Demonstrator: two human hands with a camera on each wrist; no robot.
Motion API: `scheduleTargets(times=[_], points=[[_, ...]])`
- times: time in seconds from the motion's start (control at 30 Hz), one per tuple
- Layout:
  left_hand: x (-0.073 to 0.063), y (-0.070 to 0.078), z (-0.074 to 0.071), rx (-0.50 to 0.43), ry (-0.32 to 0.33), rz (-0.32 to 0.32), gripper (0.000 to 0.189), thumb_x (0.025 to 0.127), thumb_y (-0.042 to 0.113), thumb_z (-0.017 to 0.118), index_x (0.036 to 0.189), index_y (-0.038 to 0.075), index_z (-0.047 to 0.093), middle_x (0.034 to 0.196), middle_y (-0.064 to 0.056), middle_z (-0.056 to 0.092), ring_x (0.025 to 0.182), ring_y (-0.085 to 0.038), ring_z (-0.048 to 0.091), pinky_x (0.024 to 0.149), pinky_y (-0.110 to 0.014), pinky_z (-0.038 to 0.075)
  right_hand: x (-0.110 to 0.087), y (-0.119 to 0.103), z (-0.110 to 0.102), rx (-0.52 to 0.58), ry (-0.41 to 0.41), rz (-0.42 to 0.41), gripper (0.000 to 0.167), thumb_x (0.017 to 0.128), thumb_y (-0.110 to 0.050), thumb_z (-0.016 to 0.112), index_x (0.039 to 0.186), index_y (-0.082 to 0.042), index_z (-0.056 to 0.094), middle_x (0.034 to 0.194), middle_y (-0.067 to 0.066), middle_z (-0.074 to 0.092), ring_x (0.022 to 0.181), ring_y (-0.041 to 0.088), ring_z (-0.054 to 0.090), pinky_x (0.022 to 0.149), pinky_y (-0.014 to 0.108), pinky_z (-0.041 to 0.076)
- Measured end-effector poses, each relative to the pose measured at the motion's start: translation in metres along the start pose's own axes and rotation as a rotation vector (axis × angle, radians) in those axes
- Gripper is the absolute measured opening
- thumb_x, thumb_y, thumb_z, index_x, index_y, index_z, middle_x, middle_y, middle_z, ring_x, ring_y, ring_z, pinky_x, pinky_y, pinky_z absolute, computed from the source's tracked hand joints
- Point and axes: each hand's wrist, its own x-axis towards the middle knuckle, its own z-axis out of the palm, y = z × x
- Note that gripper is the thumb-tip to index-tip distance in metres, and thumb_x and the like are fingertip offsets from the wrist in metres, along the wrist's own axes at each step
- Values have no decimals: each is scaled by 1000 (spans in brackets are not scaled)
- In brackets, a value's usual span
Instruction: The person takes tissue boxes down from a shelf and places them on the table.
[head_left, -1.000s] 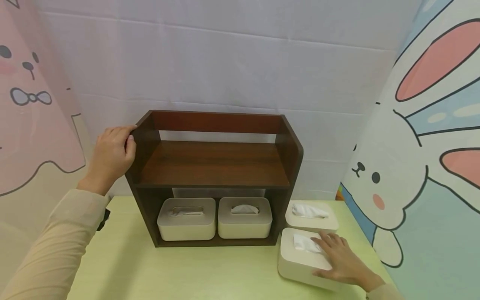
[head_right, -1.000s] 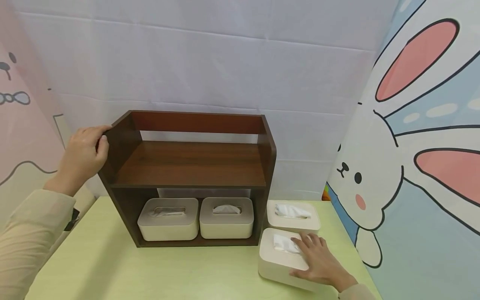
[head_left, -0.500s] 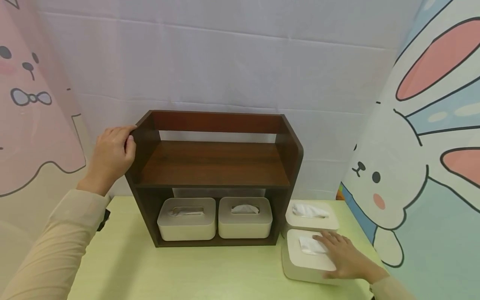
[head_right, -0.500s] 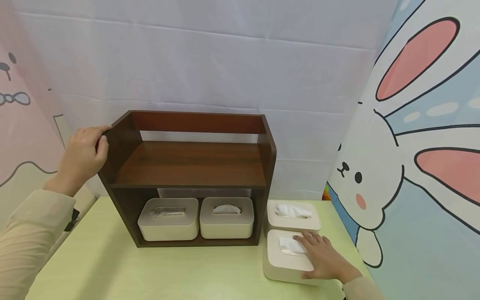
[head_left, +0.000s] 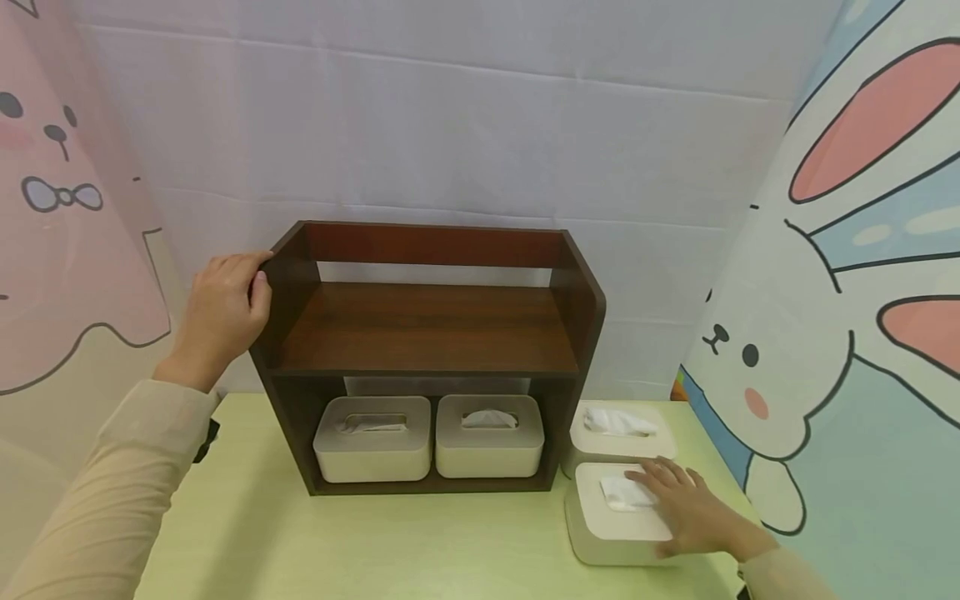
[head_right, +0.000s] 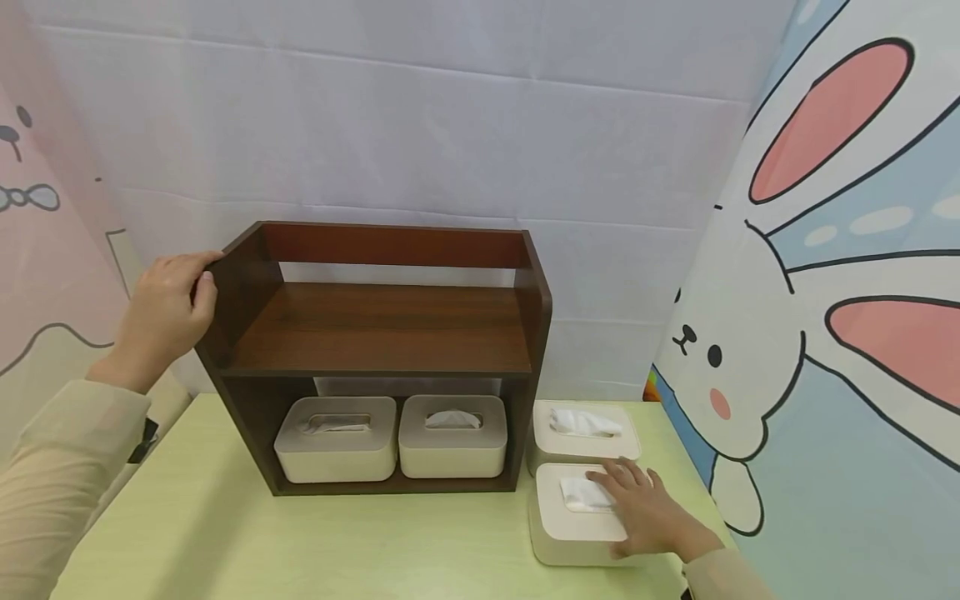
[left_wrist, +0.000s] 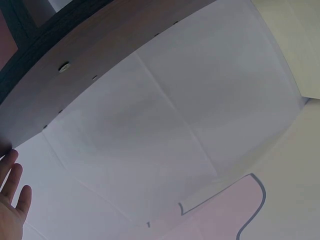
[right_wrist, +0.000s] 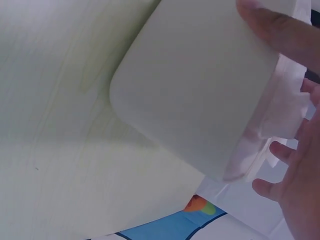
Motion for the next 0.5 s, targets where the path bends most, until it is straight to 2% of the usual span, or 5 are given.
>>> scheduleTargets(times=[0.13,0.3,0.5], points=[[0,0,0,-2,11,7,32,91,10,39,113,-4,57,110,-26,59,103,-43,48,87,-58,34,5,-11,-3,29,58,-25,100,53,-63,71,131,-8,44,133,23,44,117,49,39,81,69,33],[-1,0,1,12,16,11,32,91,10,39,113,-4,57,109,-26,60,102,-43,49,85,-57,35,17,-30,-9,38,138,-91,80,67,-56,69,128,-8,48,129,18,49,113,45,45,83,62,35],[-1,-1,1,15,11,4,32,91,11,39,114,-3,57,110,-25,59,103,-42,48,84,-57,35,37,-55,-18,29,147,-155,66,78,-45,66,130,-11,47,129,14,51,116,40,47,87,59,38]])
